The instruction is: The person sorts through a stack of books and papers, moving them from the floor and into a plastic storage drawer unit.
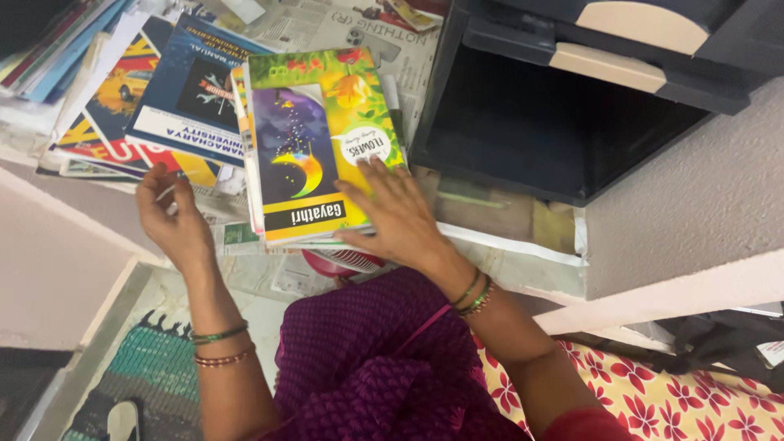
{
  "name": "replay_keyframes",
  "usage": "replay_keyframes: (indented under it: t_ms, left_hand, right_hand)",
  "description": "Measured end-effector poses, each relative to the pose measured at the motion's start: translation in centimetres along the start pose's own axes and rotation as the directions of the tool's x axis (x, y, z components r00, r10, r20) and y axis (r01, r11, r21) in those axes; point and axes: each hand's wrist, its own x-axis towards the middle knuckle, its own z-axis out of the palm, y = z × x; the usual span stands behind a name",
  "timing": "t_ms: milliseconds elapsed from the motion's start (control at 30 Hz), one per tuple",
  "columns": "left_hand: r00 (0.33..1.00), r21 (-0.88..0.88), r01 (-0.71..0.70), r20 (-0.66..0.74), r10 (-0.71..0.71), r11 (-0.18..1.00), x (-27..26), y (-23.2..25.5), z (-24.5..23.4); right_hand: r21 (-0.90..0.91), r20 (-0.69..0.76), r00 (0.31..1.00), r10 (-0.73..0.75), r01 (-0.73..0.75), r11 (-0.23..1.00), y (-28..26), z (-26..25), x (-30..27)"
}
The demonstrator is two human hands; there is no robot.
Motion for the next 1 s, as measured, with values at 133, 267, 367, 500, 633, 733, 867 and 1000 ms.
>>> replay_keyframes:
  t_ms: [133,267,367,500,633,733,867,1000]
  left_hand:
    - [0.986,0.222,-0.149,-0.034,0.16,0.964,3.7,-2.0,0.6]
    - [0.956,0.561,-0.259,0.035,0.29,0.786,5.8,-3.6,1.3]
    - [0.906,0.673,-0.377,0.124,0.405,0.636,7.3,-4.8,3.0]
    - [0.914,0.766,-0.363,0.183,0.361,0.531,7.6,-5.1,3.9]
    - [0.987,0.778,-0.154,0.099,0.123,0.608,9.0,-3.2,4.1]
    - [0.999,0.781,-0.039,0.015,0.045,0.624,9.9,-2.1,5.1]
    - [0.996,0.611,-0.083,0.028,0.084,0.787,8.4,-2.6,6.3]
    - [0.876,0.517,-0.367,-0.089,0.475,0.773,8.0,-4.9,7.5]
  right_hand:
    - [-0.052,0.031,0.999,-0.02,0.021,0.998,-0.2,0.7,0.8]
    - [-0.173,0.046,0.998,0.033,-0.024,0.985,0.1,1.8,0.8]
    - [-0.197,0.057,0.997,0.051,-0.039,0.98,0.2,2.1,0.8]
    - [-0.187,0.051,0.997,0.065,-0.055,0.981,0.0,2.0,0.9]
    - [-0.18,0.067,0.996,0.061,-0.048,0.982,-0.1,1.8,0.8]
    - [-0.191,0.054,0.997,0.05,-0.039,0.981,-0.1,1.9,0.9]
    - [-0.195,0.013,0.999,0.04,-0.036,0.98,0.0,2.0,0.8]
    - [-0.195,0.011,0.999,0.049,-0.046,0.98,0.0,2.0,0.8]
